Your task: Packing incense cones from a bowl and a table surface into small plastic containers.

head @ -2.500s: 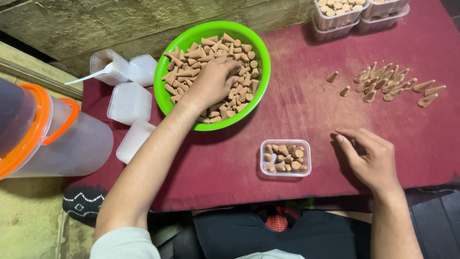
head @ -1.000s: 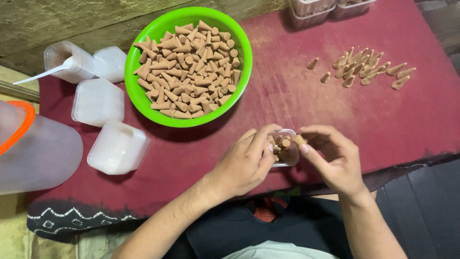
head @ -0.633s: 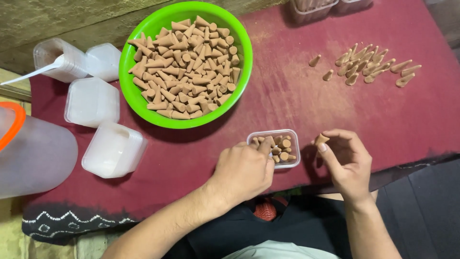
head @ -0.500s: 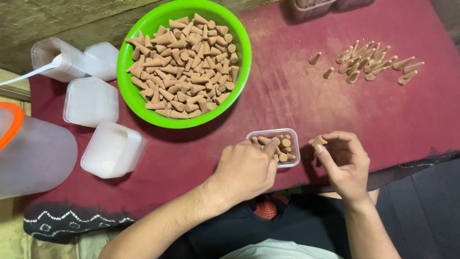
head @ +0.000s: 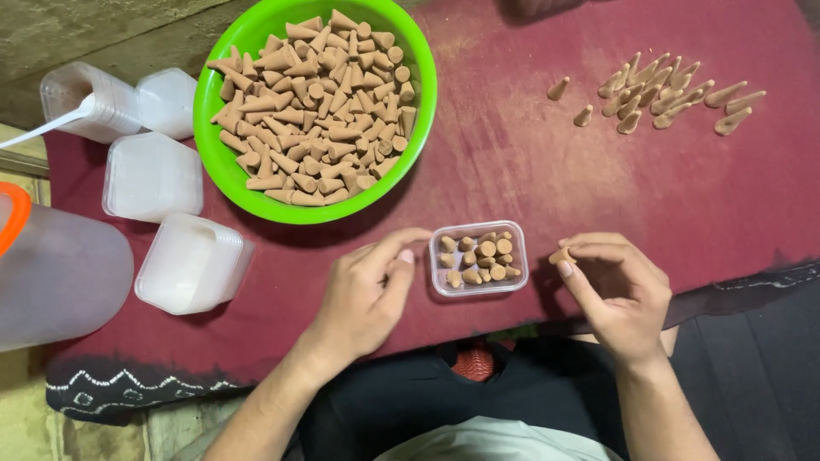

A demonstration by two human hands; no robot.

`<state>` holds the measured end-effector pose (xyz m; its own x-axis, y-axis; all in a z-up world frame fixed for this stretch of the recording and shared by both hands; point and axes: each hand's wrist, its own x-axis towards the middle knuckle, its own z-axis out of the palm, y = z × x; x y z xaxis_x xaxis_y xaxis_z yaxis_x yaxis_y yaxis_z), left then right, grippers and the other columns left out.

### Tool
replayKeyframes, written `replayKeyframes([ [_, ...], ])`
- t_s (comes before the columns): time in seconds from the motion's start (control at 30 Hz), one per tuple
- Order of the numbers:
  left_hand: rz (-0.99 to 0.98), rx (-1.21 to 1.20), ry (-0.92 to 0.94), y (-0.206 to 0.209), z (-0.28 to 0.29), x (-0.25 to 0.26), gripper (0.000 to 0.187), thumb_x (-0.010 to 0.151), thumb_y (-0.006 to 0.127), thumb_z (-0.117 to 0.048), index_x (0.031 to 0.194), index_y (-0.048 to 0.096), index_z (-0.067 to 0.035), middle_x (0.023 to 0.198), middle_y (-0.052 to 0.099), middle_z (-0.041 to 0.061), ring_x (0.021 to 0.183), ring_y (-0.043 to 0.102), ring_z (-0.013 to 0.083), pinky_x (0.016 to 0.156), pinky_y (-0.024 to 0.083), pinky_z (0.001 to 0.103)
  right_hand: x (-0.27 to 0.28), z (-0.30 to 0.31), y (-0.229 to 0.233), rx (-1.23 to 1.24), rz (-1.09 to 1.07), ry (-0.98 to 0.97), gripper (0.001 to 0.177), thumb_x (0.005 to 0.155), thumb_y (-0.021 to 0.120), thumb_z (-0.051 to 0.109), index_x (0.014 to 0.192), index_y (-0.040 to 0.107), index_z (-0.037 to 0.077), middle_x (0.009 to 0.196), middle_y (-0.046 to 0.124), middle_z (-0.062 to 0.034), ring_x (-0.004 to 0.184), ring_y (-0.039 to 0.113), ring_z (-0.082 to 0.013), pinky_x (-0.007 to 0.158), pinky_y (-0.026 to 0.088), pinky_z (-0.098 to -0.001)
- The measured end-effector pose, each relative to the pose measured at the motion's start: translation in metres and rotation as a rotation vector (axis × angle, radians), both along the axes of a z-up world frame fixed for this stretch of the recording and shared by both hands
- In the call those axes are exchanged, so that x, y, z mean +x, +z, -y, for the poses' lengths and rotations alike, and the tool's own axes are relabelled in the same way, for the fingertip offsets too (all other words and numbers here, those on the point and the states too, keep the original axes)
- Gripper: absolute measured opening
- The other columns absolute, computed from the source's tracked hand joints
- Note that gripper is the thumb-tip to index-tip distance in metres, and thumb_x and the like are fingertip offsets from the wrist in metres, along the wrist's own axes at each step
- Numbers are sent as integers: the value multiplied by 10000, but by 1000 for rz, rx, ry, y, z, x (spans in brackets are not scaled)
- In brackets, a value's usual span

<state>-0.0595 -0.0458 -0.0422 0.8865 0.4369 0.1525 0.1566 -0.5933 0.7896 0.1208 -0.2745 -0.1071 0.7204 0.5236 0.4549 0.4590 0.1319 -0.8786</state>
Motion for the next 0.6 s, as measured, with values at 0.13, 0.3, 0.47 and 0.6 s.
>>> replayKeyframes([
  [0.13,8,-50,165,-33,-5,-37,299,988,508,-129,1147,762,-138,557,581,119,653,689,336,648,576,430,-13,-7,32,-109,170,-35,147,808,839,-84,916,739,-82,902,735,-229,835,766,-366,718,618,-404],
  [0.3,109,-64,340,-72,-12,-59,270,1023,500,-122,1105,757,-126,541,558,85,560,596,246,628,563,368,-27,-35,48,-179,535,100,121,826,799,-39,925,783,28,958,782,-141,794,769,-328,717,634,-409],
  [0.47,194,-106,358,-69,-9,-58,252,1016,509,-99,1107,743,-93,540,570,89,512,553,223,585,542,357,-26,-57,58,-183,749,146,66,871,766,-40,858,747,22,927,769,-126,723,703,-332,676,587,-384],
  [0.6,218,-129,353,-68,-9,-58,251,1024,507,-105,1127,733,-67,548,589,98,506,548,216,566,535,350,-23,-55,57,-238,861,152,49,880,757,-1,864,740,42,954,763,-117,754,673,-330,684,552,-385],
])
